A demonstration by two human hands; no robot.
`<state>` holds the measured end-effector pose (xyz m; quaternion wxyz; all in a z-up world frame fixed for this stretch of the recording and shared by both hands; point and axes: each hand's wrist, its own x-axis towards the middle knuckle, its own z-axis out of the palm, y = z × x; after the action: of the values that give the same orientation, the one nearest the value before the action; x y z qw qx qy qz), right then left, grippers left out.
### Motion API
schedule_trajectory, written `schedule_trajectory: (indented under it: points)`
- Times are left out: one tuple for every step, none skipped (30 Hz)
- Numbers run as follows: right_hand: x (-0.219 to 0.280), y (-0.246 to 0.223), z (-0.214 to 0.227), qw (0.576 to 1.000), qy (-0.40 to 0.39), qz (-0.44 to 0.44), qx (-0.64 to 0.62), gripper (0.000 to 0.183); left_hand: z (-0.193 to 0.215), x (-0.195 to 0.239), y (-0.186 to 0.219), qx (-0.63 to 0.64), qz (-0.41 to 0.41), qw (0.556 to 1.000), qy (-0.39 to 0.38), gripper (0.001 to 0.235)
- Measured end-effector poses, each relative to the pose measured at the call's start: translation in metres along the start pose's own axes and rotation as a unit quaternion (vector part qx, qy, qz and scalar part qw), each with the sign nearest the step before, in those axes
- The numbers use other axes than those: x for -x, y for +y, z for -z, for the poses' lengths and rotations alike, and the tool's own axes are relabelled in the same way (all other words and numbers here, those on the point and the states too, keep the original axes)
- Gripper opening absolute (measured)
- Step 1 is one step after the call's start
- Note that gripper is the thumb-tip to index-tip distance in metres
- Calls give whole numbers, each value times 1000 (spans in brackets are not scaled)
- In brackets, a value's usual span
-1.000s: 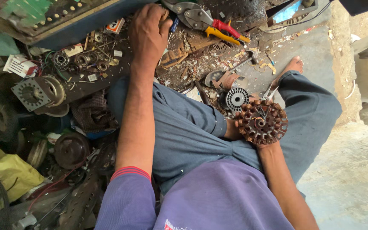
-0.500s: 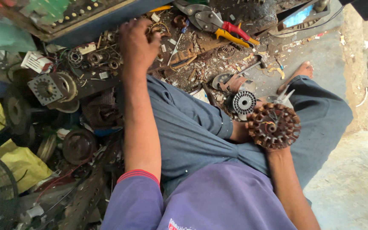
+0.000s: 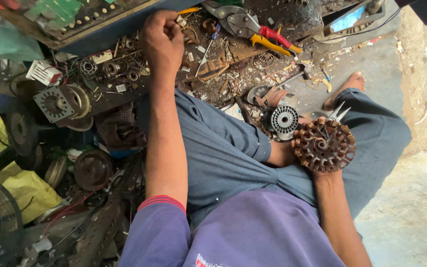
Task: The person uses shears to cut and remove old copper wiring from an electric fan motor stator while sitting on the floor of a workshop.
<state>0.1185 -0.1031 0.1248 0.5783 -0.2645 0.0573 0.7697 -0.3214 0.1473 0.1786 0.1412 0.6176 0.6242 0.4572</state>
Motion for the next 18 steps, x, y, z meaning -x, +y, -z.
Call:
schedule_trajectory:
  points:
    - [0,0,0,1000,1,-3,0,42,-4,-2,1,-2,-23,1000,10,20]
    - [0,1,-1,1000,2,-2,0,42,-6,-3,2,-5,-45,999,20,19]
    - [0,1,-1,1000,2,-3,1,42,-7,-3,3,1,-54,998,15,20]
    - [1,1,-1,1000,4,-4,3,42,-6,-4,4,6,-63,998,11,20]
    - [2,1,0,1000,5,-6,4,42,-4,-3,4,12,-72,997,6,21]
    - [0,1,-1,1000,5,-5,6,42,-2,-2,5,-22,-67,997,21,21]
    - [-1,0,-1,1000,4,-5,6,42,1,-2,4,-56,-61,996,36,20]
    - [0,-1,0,1000,5,-5,8,42,5,1,2,-90,-53,993,49,20]
    - [1,-1,1,1000,8,-7,9,42,13,2,0,-92,-24,995,29,18]
    - [1,-1,2,1000,10,-7,10,42,23,3,-2,-95,6,995,10,16]
    - [2,-1,2,1000,13,-8,12,42,29,4,-2,-98,36,994,-9,14]
    - [2,-1,3,1000,12,-10,13,42,31,5,-1,-126,0,991,-32,13]
    - [2,-1,3,1000,15,-11,15,42,31,6,2,-155,-35,986,-55,13]
    - [1,-1,3,1000,15,-11,16,42,32,5,4,-183,-72,978,-76,13]
    - [0,0,3,1000,14,-12,18,42,29,5,8,-184,-52,977,-91,14]
    - [-1,-1,2,1000,15,-11,20,42,22,6,13,-184,-32,977,-107,15]
    - [-1,-1,2,1000,14,-12,21,42,16,6,16,-183,-12,975,-122,17]
    - [-1,-2,2,1000,15,-12,22,42,12,6,18,-195,-26,972,-126,15]
